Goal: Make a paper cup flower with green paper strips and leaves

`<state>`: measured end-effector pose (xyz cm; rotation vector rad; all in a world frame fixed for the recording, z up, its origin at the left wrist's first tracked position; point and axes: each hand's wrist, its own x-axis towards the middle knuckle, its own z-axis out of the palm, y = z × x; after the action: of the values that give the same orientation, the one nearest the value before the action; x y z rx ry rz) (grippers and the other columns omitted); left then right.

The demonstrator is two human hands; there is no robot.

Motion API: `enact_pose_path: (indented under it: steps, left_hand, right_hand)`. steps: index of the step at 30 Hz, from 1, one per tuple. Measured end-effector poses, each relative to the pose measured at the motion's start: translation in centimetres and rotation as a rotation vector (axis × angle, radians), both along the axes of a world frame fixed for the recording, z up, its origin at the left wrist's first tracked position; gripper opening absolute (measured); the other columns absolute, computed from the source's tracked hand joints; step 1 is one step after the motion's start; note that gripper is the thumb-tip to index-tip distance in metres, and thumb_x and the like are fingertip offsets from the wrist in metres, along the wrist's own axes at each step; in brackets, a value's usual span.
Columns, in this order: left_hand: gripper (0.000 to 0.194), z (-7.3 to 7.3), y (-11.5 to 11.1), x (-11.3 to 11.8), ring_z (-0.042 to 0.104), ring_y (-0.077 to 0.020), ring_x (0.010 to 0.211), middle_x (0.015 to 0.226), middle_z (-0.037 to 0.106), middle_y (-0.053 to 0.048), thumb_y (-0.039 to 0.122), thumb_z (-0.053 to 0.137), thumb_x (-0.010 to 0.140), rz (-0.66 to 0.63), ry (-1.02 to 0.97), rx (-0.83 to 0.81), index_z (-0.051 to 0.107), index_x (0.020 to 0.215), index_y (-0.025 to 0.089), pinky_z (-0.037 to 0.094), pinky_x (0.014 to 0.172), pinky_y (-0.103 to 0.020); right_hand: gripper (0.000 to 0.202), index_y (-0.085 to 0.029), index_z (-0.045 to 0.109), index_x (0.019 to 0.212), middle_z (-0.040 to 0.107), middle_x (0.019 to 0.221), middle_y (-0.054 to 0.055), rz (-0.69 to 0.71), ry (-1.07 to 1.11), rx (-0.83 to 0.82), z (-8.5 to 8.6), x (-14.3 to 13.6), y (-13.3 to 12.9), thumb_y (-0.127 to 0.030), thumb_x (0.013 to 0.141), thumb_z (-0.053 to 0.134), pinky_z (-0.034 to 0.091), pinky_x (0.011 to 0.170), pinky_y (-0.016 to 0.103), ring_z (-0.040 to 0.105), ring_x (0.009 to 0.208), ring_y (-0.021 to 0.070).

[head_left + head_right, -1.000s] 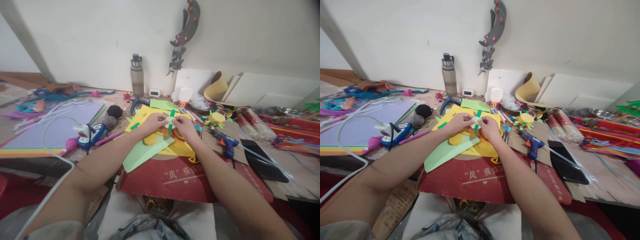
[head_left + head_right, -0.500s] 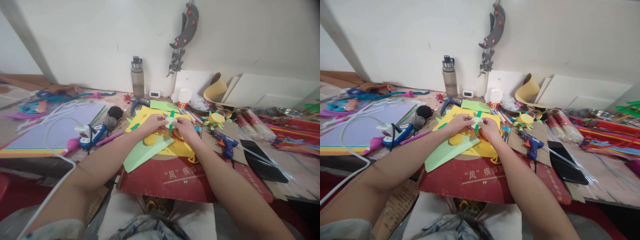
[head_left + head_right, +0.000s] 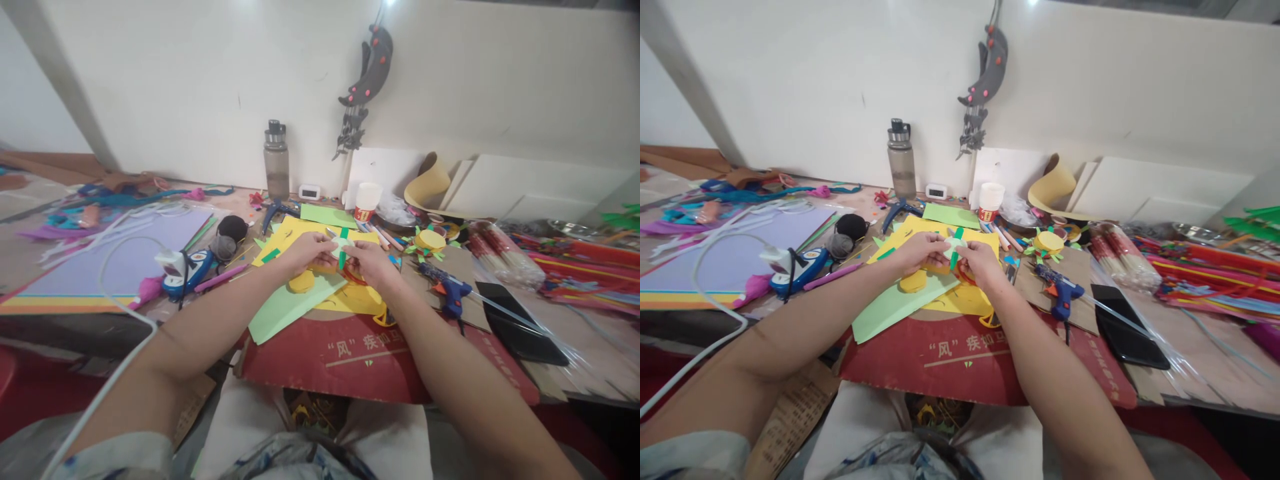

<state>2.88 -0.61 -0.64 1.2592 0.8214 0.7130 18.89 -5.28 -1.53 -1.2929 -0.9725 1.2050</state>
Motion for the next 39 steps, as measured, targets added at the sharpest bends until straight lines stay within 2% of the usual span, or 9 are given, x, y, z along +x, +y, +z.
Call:
enact_pose_path:
  steps: [6, 11, 15, 19, 24, 29, 33, 39]
  left_hand:
    - [0.022, 0.0, -0.1, 0.0, 0.066, -0.0129, 0.058, 0.066, 0.068, -0.006, 0.025, 0.078, 0.075, -0.008, 0.017, 0.139, 0.064, 0.083, 0.010, 0.053, 0.058, -0.023]
    - [0.032, 0.0, -0.3, -0.2, 0.062, -0.0111, 0.063, 0.071, 0.065, -0.001, 0.038, 0.079, 0.071, 0.043, 0.070, 0.371, 0.064, 0.084, 0.013, 0.053, 0.058, -0.023]
    - [0.031, -0.2, -0.4, -0.1, 0.056, -0.0095, 0.061, 0.069, 0.061, 0.001, 0.041, 0.075, 0.072, 0.079, 0.136, 0.497, 0.064, 0.081, 0.013, 0.050, 0.057, -0.022]
    - [0.027, -0.3, -0.5, -0.1, 0.055, -0.0096, 0.061, 0.069, 0.062, 0.001, 0.039, 0.072, 0.074, 0.095, 0.142, 0.585, 0.064, 0.082, 0.014, 0.049, 0.058, -0.022]
    - [0.031, 0.1, -1.0, -0.1, 0.058, -0.0098, 0.061, 0.074, 0.062, 0.000, 0.046, 0.065, 0.081, 0.093, 0.139, 0.554, 0.062, 0.084, 0.015, 0.049, 0.055, -0.021]
    - [0.025, 0.2, -1.1, 0.0, 0.060, -0.0103, 0.058, 0.072, 0.063, 0.000, 0.040, 0.066, 0.082, 0.119, 0.157, 0.614, 0.062, 0.083, 0.015, 0.051, 0.053, -0.021]
    - [0.022, 0.1, -0.9, 0.1, 0.064, -0.0113, 0.060, 0.072, 0.067, -0.002, 0.035, 0.068, 0.081, 0.130, 0.091, 0.548, 0.063, 0.088, 0.015, 0.053, 0.056, -0.022]
    - [0.020, 0.0, -0.8, 0.0, 0.063, -0.0104, 0.059, 0.072, 0.068, -0.002, 0.029, 0.073, 0.078, 0.100, 0.078, 0.506, 0.064, 0.087, 0.013, 0.053, 0.057, -0.021]
  right_hand:
    - [0.028, -0.019, 0.058, 0.067, 0.050, 0.048, -0.007, -0.019, -0.032, 0.044, -0.1, 0.1, -0.1, -0.033, 0.061, 0.081, 0.035, 0.042, 0.020, 0.043, 0.042, 0.0069]
    - [0.038, -0.019, 0.061, 0.072, 0.057, 0.060, -0.005, -0.062, -0.132, 0.198, -0.3, -0.1, -0.2, -0.047, 0.056, 0.081, 0.033, 0.049, 0.023, 0.042, 0.050, 0.0078]
    - [0.039, -0.020, 0.061, 0.071, 0.053, 0.060, -0.004, -0.062, -0.227, 0.285, -0.5, -0.1, -0.1, -0.057, 0.064, 0.073, 0.032, 0.052, 0.025, 0.041, 0.055, 0.0109]
    - [0.037, -0.020, 0.061, 0.070, 0.051, 0.060, -0.003, -0.069, -0.295, 0.349, -0.5, 0.0, -0.1, -0.056, 0.069, 0.068, 0.032, 0.052, 0.026, 0.041, 0.057, 0.0124]
    - [0.033, -0.021, 0.058, 0.069, 0.051, 0.061, -0.003, -0.084, -0.321, 0.392, -0.2, -0.2, -0.3, -0.054, 0.071, 0.066, 0.034, 0.054, 0.026, 0.042, 0.059, 0.0129]
    - [0.032, -0.021, 0.061, 0.072, 0.055, 0.065, -0.002, -0.073, -0.315, 0.395, -0.4, -0.2, -0.2, -0.053, 0.072, 0.064, 0.039, 0.057, 0.028, 0.046, 0.061, 0.0138]
    - [0.030, -0.021, 0.064, 0.080, 0.063, 0.073, 0.000, -0.055, -0.308, 0.365, -0.9, 0.0, 0.1, -0.049, 0.070, 0.065, 0.045, 0.064, 0.030, 0.053, 0.067, 0.0158]
    - [0.026, -0.021, 0.064, 0.076, 0.064, 0.071, 0.001, -0.068, -0.342, 0.311, -1.2, 0.4, 0.2, -0.045, 0.068, 0.064, 0.047, 0.065, 0.032, 0.055, 0.066, 0.0168]
